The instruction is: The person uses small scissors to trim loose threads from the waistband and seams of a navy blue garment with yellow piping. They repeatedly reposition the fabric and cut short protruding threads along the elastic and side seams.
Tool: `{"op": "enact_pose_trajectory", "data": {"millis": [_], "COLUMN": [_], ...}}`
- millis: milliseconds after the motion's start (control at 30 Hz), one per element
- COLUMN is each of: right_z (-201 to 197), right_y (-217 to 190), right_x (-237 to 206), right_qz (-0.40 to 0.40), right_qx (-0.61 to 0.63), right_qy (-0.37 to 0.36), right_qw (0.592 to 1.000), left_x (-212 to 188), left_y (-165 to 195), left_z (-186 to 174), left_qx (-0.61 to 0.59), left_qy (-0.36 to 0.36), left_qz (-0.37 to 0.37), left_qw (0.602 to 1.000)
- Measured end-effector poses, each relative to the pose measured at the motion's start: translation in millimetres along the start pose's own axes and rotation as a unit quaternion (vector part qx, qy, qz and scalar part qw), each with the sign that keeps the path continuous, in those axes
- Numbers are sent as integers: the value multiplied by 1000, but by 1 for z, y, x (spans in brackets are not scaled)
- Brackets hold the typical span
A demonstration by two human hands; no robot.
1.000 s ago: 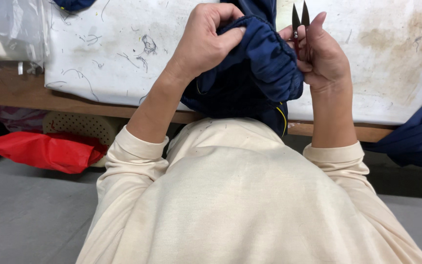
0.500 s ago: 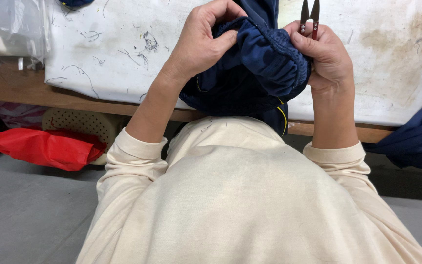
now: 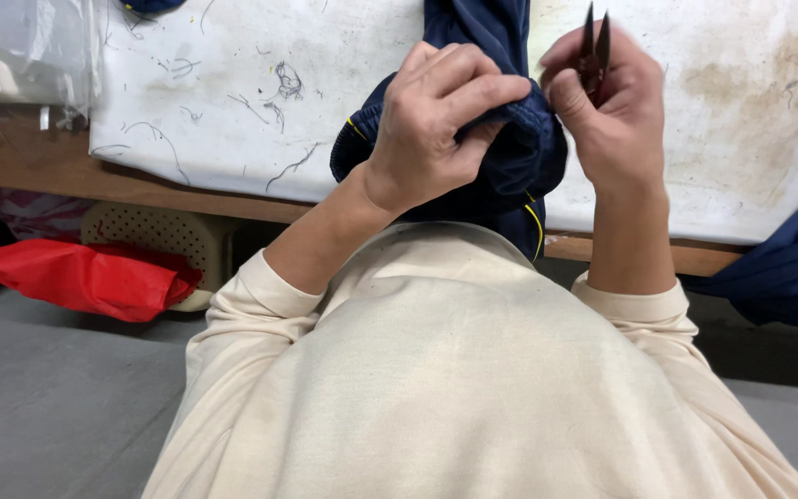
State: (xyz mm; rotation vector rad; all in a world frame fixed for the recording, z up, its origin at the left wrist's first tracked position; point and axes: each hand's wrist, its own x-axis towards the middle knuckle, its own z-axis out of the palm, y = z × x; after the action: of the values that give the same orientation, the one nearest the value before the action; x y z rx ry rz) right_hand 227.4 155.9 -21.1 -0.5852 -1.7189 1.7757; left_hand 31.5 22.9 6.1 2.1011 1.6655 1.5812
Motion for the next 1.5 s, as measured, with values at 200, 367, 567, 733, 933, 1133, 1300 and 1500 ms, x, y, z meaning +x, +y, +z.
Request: {"op": "enact_pose_trajectory", "data": {"millis": [200,367,567,733,933,1133,1300,1500], "right_z": [26,49,21,19,14,12,6,-8], "right_y": [-40,-43,-35,-28,-29,-33,-24,0], "right_x": [-12,-23,-25,-27,-27,-21,-19,-3], "right_qz": [-231,-272,-202,-175,-174,-248,-231,-143], "right_qx": [-277,-202,-155,-362,-351,-441,-409,-233], "right_qy": [39,109,62,23,-7,-19,-24,12], "right_qw": [932,934,965,915,920,862,883,962], "left_x": [-6,-4,-6,-4,-5,-4,-3,9], "left_y": [-5,-4,-12,-11,-12,-11,-14,-15], "left_z": [2,8,6,2,2,3,1,-2], "left_qx": [45,41,48,54,71,82,77,45], "left_qy": [34,45,77,54,48,57,53,22], "left_qz": [40,57,78,88,110,109,104,90], "left_qw": [998,996,993,993,990,989,990,995]}}
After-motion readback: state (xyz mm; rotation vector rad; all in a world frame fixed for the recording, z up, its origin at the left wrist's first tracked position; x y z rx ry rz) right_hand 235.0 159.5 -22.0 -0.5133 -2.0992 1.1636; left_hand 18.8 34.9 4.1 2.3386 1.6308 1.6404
